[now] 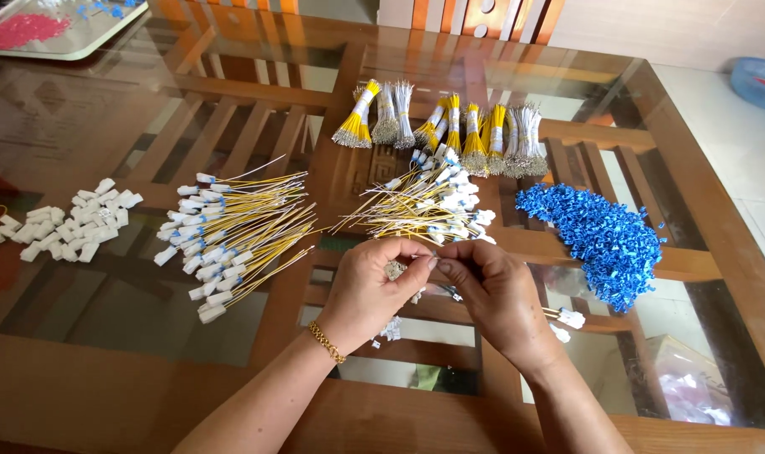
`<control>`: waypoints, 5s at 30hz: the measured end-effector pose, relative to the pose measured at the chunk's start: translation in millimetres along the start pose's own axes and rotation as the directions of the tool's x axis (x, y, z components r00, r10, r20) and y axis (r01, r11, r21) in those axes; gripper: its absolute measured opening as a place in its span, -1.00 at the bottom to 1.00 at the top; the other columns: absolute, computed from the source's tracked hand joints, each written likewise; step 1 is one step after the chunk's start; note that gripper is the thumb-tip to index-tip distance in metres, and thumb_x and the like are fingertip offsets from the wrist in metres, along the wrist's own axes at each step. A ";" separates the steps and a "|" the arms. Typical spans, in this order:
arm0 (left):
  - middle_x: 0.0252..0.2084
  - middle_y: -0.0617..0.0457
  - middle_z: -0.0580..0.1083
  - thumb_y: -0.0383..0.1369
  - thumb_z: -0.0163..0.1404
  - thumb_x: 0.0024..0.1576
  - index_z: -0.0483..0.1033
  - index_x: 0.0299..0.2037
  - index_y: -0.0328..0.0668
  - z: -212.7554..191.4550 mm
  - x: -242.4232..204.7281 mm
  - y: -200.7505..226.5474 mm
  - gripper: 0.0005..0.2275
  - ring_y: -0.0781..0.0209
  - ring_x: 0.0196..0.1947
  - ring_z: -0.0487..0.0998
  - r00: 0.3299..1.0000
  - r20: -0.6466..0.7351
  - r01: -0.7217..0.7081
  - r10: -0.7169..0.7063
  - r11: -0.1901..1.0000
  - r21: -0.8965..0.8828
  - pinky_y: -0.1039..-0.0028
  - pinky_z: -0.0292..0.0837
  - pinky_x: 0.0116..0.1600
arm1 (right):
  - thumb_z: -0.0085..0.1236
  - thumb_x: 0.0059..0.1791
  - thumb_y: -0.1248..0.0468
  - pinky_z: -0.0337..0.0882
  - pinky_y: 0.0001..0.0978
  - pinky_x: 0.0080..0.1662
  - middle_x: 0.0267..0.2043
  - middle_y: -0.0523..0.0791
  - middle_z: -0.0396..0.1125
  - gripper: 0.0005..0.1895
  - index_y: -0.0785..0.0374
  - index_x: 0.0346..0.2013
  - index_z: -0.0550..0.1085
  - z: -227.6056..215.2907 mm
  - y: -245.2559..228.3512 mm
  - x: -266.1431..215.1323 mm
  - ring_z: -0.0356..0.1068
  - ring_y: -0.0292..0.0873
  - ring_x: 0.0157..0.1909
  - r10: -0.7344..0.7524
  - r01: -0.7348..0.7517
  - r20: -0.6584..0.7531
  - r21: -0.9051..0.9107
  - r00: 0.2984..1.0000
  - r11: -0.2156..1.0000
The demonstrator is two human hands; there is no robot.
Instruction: Attaching white plastic connectors to the ends of yellow wires.
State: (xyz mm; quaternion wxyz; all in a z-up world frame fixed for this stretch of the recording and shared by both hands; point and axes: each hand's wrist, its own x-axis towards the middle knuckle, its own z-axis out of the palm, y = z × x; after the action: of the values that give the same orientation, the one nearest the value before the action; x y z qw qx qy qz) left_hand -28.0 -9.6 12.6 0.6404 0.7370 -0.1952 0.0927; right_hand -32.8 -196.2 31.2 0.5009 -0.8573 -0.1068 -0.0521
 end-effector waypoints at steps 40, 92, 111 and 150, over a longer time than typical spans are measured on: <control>-0.31 0.11 0.53 -0.22 0.28 -0.04 0.69 -0.24 0.01 10.0 0.4 -41.8 -0.80 0.08 -0.16 0.48 0.970 0.201 -0.240 0.135 0.650 0.721 0.13 0.25 0.04 | 0.15 0.06 0.20 0.42 -0.44 -0.25 -0.37 -0.16 0.47 -0.79 0.31 -0.18 0.52 -7.7 47.7 0.9 0.36 -0.35 -0.33 0.070 -0.069 0.016 -0.041 0.997 0.997; -0.04 -0.06 0.58 -0.45 0.03 0.25 0.59 -0.03 -0.33 24.3 0.2 -65.2 -0.83 0.07 -0.10 0.61 0.868 0.321 0.481 -0.379 0.481 -0.733 0.21 0.54 0.15 | 0.15 0.04 0.25 0.36 -0.53 -0.23 -0.34 -0.27 0.38 -0.86 0.28 -0.24 0.50 -5.7 59.7 -6.6 0.25 -0.42 -0.29 0.148 -0.160 0.065 0.256 0.987 0.953; -0.18 0.00 0.62 -0.51 0.08 0.21 0.62 -0.11 -0.37 26.9 -0.3 -49.3 -0.88 0.28 -0.19 0.65 0.954 0.169 0.298 -0.249 0.864 -0.405 0.48 0.60 0.02 | 0.17 -0.04 0.26 0.44 -0.40 -0.24 -0.41 -0.15 0.47 -0.87 0.26 -0.27 0.51 -13.5 18.1 -8.6 0.39 -0.30 -0.36 0.149 -0.144 0.051 -0.093 0.988 0.985; -0.28 0.13 0.53 -0.38 0.28 -0.08 0.65 -0.32 0.00 -2.0 -9.7 -44.5 -0.86 0.05 -0.11 0.45 0.957 0.233 -0.290 0.175 0.661 0.692 0.11 0.15 0.11 | 0.19 -0.02 0.14 0.45 -0.10 -0.07 -0.18 0.02 0.50 -0.81 0.12 -0.21 0.60 -20.6 123.9 67.8 0.50 0.08 -0.12 0.021 -0.075 -0.084 -0.710 0.996 0.700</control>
State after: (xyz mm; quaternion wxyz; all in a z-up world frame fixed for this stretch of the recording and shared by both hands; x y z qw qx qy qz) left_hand -18.5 -1.4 -31.2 0.2669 0.9020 -0.2822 0.1885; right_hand 62.7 -264.1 -50.3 0.1353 -0.9844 -0.0384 -0.1060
